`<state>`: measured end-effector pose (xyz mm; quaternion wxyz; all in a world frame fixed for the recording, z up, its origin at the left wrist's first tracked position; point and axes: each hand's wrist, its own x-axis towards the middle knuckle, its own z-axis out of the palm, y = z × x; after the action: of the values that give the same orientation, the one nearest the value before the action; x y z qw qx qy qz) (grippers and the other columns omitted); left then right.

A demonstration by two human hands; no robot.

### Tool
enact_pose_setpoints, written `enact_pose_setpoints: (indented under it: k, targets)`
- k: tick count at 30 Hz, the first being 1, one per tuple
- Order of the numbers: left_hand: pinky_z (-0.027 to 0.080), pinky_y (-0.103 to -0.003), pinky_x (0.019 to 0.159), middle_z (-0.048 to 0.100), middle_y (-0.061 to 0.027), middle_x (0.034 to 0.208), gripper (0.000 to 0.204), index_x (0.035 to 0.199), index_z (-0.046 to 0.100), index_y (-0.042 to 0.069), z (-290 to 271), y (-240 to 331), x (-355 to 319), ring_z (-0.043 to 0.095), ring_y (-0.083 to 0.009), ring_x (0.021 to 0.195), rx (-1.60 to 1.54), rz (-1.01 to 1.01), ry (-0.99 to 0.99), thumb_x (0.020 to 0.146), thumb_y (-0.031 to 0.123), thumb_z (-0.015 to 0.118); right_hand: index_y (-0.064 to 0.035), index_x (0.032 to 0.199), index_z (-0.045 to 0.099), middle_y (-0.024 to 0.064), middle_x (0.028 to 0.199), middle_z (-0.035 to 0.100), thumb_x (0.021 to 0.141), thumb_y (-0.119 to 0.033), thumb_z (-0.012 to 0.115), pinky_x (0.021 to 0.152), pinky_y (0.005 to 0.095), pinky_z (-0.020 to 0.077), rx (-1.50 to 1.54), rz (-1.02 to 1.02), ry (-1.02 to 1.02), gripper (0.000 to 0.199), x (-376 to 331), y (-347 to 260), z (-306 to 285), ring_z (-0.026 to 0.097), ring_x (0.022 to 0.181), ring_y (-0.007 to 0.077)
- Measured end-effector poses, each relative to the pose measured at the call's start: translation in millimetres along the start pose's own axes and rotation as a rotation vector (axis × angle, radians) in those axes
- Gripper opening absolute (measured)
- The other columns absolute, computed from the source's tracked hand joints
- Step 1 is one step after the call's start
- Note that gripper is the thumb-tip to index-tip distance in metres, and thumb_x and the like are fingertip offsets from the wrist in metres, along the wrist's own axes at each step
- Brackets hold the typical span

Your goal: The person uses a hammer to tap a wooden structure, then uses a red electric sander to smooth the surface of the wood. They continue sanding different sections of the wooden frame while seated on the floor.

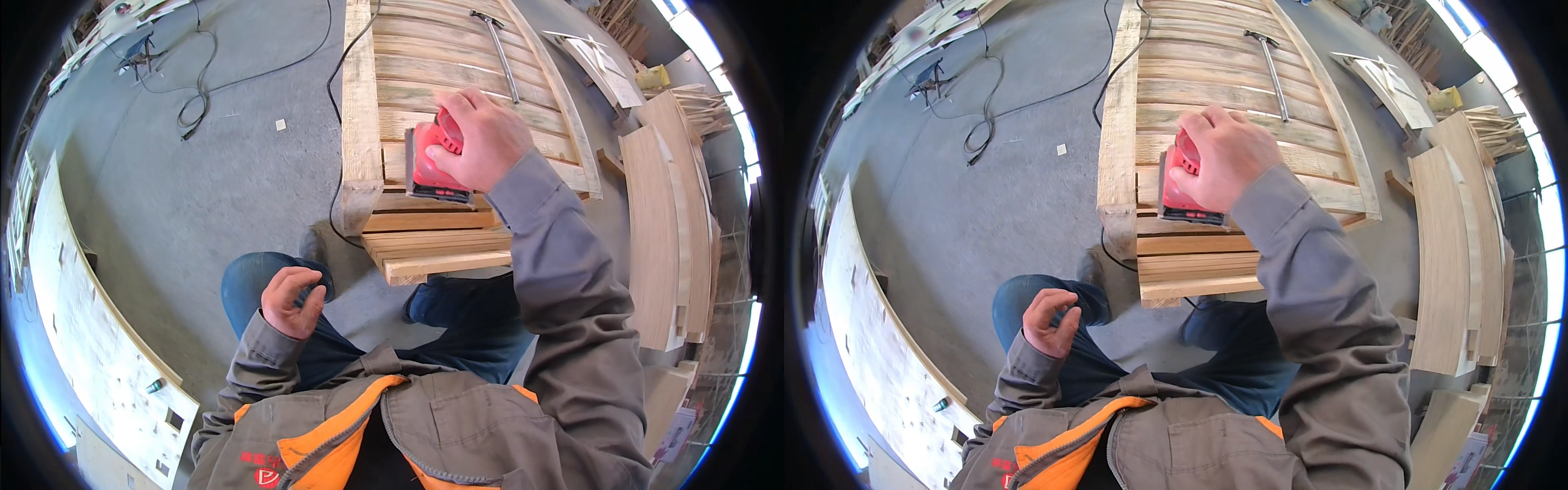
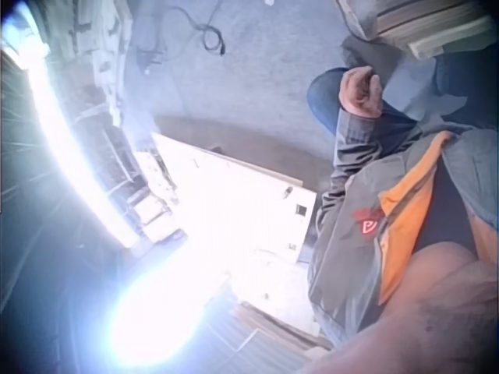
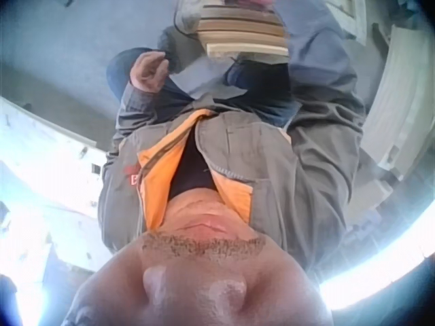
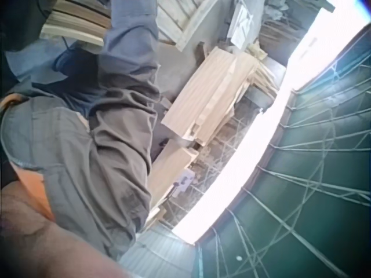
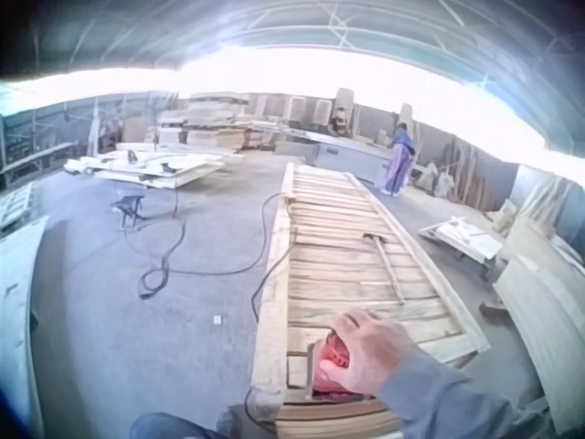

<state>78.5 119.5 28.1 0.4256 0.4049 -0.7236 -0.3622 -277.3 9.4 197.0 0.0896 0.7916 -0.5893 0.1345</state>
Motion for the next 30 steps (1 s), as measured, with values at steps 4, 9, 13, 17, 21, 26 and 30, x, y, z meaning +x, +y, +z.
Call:
enact_pose_setpoints:
  k: [4, 9, 13, 17, 21, 26, 30]
  targets:
    - [0.056, -0.038, 0.093, 0.068, -0.0198, 0.124, 0.045, 0.132, 0.068, 0.002, 3, 1, 23, 0.069, -0.0313, 0.110, 0.051, -0.041, 0.014, 0.087, -0.004, 0.069, -0.0115, 0.131, 0.064, 0.0127, 0.123, 0.070, 0.081, -0.034, 0.085, 0.091, 0.0465, 0.0592, -0.014, 0.088, -0.014, 0.059, -16, 17, -4, 0.072, 0.107, 0.0372]
    - [0.053, -0.041, 0.106, 0.061, -0.0187, 0.141, 0.065, 0.143, 0.065, 0.006, 17, 13, 117, 0.061, -0.0346, 0.129, 0.356, 0.167, -0.036, 0.082, -0.013, 0.056, -0.0105, 0.127, 0.067, 0.0123, 0.117, 0.071, 0.084, -0.035, 0.081, 0.089, 0.0463, 0.0607, -0.052, 0.090, 0.035, 0.052, -23, 28, -6, 0.072, 0.108, 0.0344]
    - [0.053, -0.045, 0.109, 0.061, -0.0176, 0.145, 0.069, 0.142, 0.068, 0.010, 20, 4, 171, 0.060, -0.0385, 0.130, 0.636, 0.291, -0.197, 0.080, -0.016, 0.054, -0.0096, 0.120, 0.069, 0.0119, 0.113, 0.071, 0.085, -0.033, 0.079, 0.086, 0.0456, 0.0618, -0.025, 0.076, 0.094, 0.043, -19, 21, -3, 0.073, 0.106, 0.0323]
    - [0.054, -0.045, 0.107, 0.062, -0.0119, 0.147, 0.066, 0.140, 0.070, 0.016, 17, -5, 180, 0.062, -0.0361, 0.129, 0.724, 0.340, -0.273, 0.081, -0.011, 0.062, -0.0082, 0.118, 0.070, 0.0124, 0.111, 0.071, 0.086, -0.032, 0.080, 0.086, 0.0447, 0.0620, -0.010, 0.094, 0.069, 0.042, -21, 22, -6, 0.073, 0.106, 0.0316]
    - [0.055, -0.045, 0.105, 0.065, -0.0096, 0.144, 0.061, 0.138, 0.070, 0.015, 23, -7, 176, 0.064, -0.0346, 0.127, 0.682, 0.364, -0.227, 0.082, -0.008, 0.066, -0.0070, 0.121, 0.069, 0.0125, 0.109, 0.071, 0.086, -0.031, 0.081, 0.086, 0.0435, 0.0619, -0.012, 0.073, 0.071, 0.044, -27, 27, -7, 0.073, 0.104, 0.0313]
    - [0.056, -0.044, 0.104, 0.066, -0.0131, 0.141, 0.057, 0.134, 0.067, 0.010, 23, -6, 180, 0.065, -0.0369, 0.123, 0.680, 0.378, -0.231, 0.082, -0.012, 0.063, -0.0069, 0.121, 0.069, 0.0120, 0.107, 0.071, 0.085, -0.032, 0.081, 0.083, 0.0427, 0.0620, -0.022, 0.053, 0.107, 0.045, -33, 32, -9, 0.073, 0.101, 0.0306]
    - [0.056, -0.045, 0.104, 0.066, -0.0116, 0.141, 0.056, 0.133, 0.067, 0.011, 20, -7, 182, 0.065, -0.0369, 0.123, 0.640, 0.380, -0.249, 0.082, -0.011, 0.065, -0.0074, 0.119, 0.070, 0.0119, 0.107, 0.071, 0.084, -0.032, 0.082, 0.080, 0.0431, 0.0622, -0.027, 0.062, 0.112, 0.045, -30, 30, -7, 0.073, 0.100, 0.0305]
